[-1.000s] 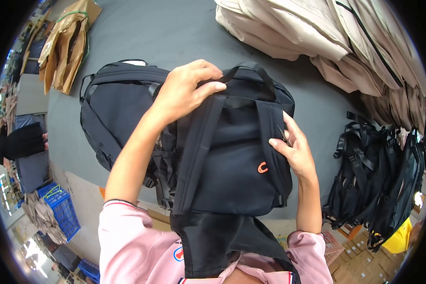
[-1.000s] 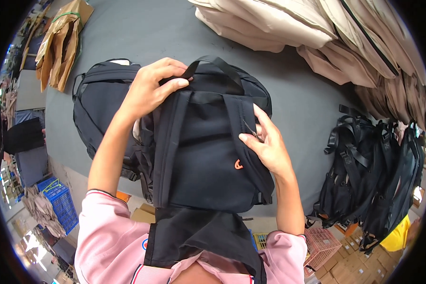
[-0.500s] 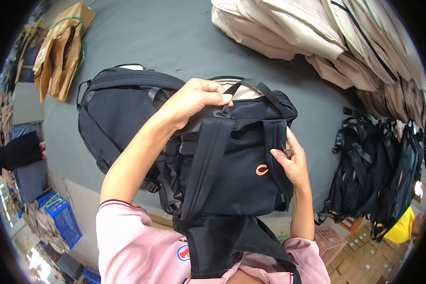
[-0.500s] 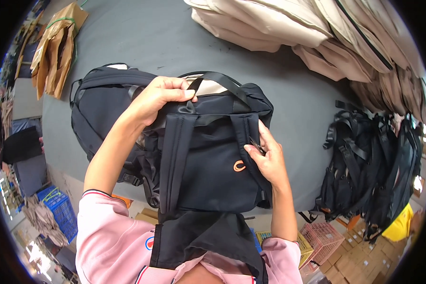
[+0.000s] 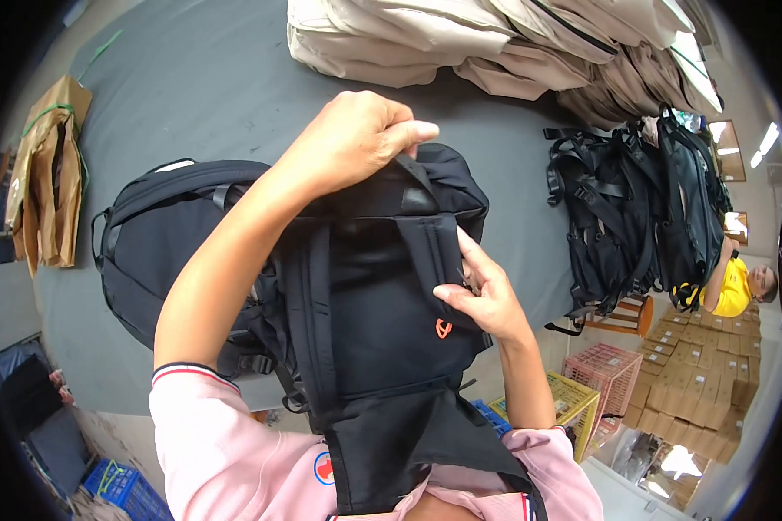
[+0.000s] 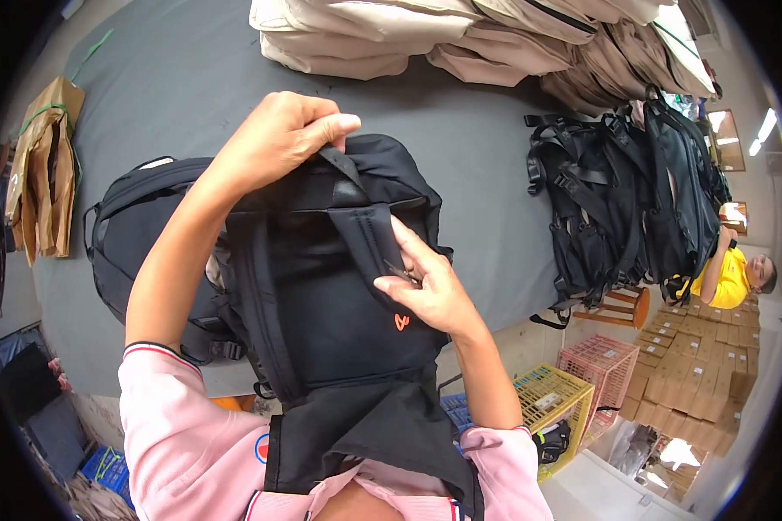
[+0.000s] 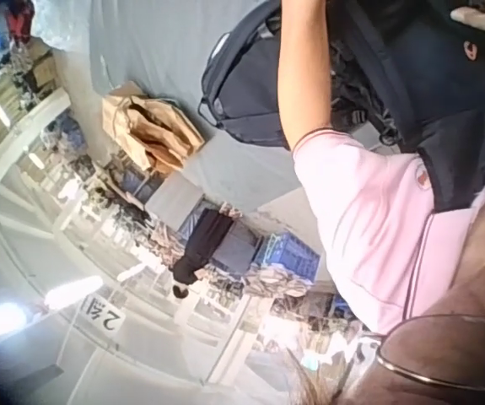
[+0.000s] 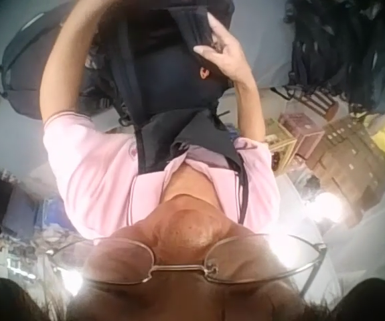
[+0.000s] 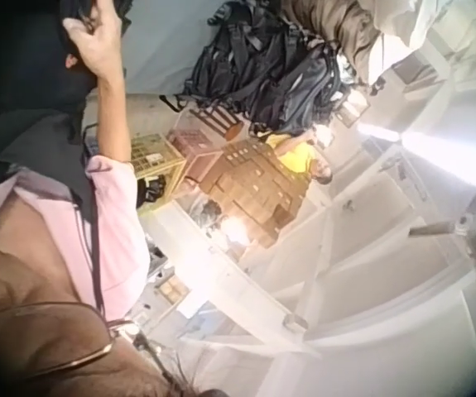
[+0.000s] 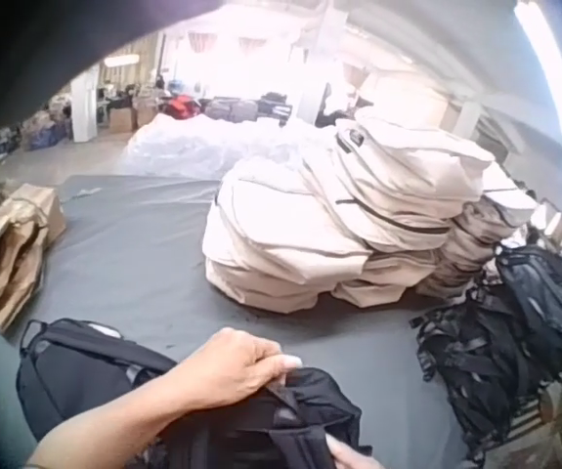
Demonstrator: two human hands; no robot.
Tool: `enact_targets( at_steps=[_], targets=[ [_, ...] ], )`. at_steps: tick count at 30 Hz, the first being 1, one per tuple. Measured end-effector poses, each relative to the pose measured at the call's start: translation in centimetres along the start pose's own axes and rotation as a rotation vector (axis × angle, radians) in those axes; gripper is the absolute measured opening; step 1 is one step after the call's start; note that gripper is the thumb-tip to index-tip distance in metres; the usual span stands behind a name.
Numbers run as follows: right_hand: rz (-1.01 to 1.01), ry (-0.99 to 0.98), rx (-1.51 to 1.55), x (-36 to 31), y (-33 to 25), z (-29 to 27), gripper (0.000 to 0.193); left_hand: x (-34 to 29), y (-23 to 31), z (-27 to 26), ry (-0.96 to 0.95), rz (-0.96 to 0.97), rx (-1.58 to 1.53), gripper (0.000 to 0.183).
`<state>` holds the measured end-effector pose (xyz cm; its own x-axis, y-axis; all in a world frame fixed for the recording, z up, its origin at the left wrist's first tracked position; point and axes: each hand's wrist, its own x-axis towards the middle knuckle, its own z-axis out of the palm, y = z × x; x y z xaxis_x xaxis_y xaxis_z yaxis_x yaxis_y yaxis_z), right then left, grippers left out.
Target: Inspecting and trimming loose threads from backpacks at a factory workstation.
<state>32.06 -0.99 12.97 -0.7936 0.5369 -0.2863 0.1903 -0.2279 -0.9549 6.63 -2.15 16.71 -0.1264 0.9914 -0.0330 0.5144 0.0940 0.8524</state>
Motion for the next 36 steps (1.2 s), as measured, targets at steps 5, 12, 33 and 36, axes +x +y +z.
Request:
enact_targets(
  at_steps=[5,12,33,36],
  targets=[
    [0.040,0.016,-0.123,-1.0,1.3,0.6,0.077,0.3,-1.6,1.3,-0.072,-0.098,-0.090,0.041],
    [-0.055,0.132,0.010,0.5,1.3,1.1,0.069,0.0,-4.5,0.2,0.279,-0.115,-0.488,0.031],
    [0.004,0.183,0.328,9.1,-2.6,-6.4,0.008,-6.8,-11.3,-1.8,0.446,-0.279,-0.997,0.030],
    [0.066,0.238,0.489,12.3,0.0,-7.6,0.010,-4.4,-13.9,-0.1,0.551,-0.515,-0.930,0.029]
  ],
)
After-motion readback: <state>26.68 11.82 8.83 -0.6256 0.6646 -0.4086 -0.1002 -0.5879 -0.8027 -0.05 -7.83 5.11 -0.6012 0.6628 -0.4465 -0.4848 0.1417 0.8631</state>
